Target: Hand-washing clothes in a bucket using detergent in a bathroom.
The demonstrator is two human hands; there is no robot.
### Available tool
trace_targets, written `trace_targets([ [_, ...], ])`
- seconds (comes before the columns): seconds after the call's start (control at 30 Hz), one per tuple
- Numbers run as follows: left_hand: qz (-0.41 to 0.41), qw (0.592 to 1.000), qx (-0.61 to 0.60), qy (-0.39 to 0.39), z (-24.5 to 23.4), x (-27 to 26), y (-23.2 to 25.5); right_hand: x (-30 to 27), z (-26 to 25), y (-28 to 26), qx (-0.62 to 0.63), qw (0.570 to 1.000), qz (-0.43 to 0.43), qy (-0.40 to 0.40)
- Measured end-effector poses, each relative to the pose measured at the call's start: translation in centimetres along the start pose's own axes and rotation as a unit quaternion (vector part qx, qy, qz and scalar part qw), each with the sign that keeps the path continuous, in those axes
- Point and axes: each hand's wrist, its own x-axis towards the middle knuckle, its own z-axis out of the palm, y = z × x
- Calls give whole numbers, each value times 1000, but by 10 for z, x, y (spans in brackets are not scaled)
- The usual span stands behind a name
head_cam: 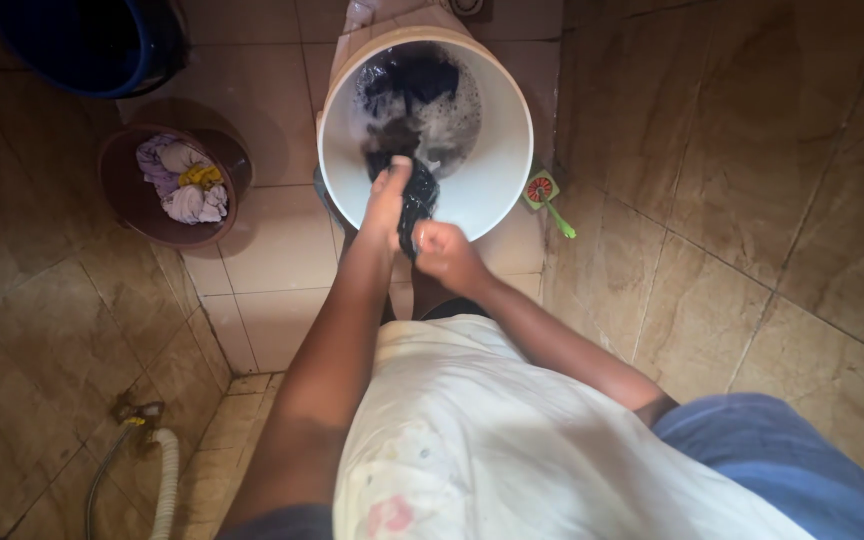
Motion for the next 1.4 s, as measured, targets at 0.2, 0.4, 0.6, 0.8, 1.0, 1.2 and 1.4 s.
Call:
trace_targets([
  [0.2,39,971,103,210,10,30,-29,40,2,8,78,986,18,146],
  [0.4,75,990,118,22,38,-16,3,88,-16,-56,326,916,118,202],
  [0.6,13,997,59,-41,60,-30,50,64,-16,-26,128,973,-73,180],
  [0.8,101,981,163,-13,56,-17,62,45,-36,-50,75,989,-81,96],
  [1.0,217,939,243,109,41,-43,87,54,-90,-3,137,978,8,156],
  [1.2,297,954,-21,19,-20,-32,103,48,-135,-58,228,950,-49,210],
  [1.4,312,946,-53,-70,19,-111,145,35,-168,-75,305,933,-81,174],
])
